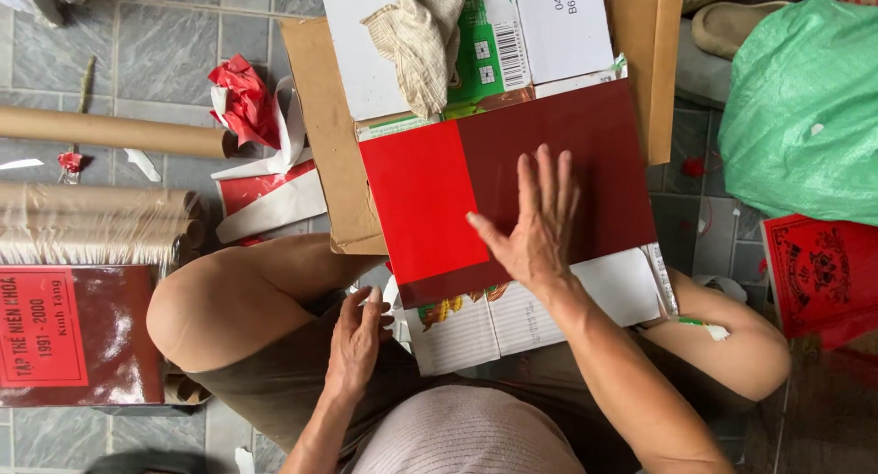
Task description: Wiping commemorative plaques and applying adhesive labels or stickers.
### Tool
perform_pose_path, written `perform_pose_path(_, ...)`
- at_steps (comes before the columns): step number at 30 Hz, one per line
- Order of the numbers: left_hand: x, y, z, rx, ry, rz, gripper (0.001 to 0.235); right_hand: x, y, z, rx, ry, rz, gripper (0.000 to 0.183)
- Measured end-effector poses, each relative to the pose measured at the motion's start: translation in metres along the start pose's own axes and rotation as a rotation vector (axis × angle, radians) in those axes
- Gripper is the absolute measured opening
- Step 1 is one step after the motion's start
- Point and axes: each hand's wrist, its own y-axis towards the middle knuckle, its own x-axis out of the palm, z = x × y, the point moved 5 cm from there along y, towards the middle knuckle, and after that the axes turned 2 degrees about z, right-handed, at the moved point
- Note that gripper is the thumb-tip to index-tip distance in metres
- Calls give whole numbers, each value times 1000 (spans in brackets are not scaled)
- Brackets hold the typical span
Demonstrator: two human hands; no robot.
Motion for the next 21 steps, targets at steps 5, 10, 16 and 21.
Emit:
perform_pose_path(5, 31, 31, -1, -229, -291, -263, 72, 23, -23, -44, 76, 62, -222, 133)
perform_pose_path(10, 39, 38, 0, -132, -151, -237, 65, 23, -43, -43, 111, 37, -189, 123)
perform_pose_path(16, 39, 34, 1, -125, -176, -226, 60, 20, -52, -28, 163, 52, -163, 110)
perform_pose_path(21, 39, 35, 3, -116, -165, -226, 62, 19, -58, -13, 207, 67, -140, 96)
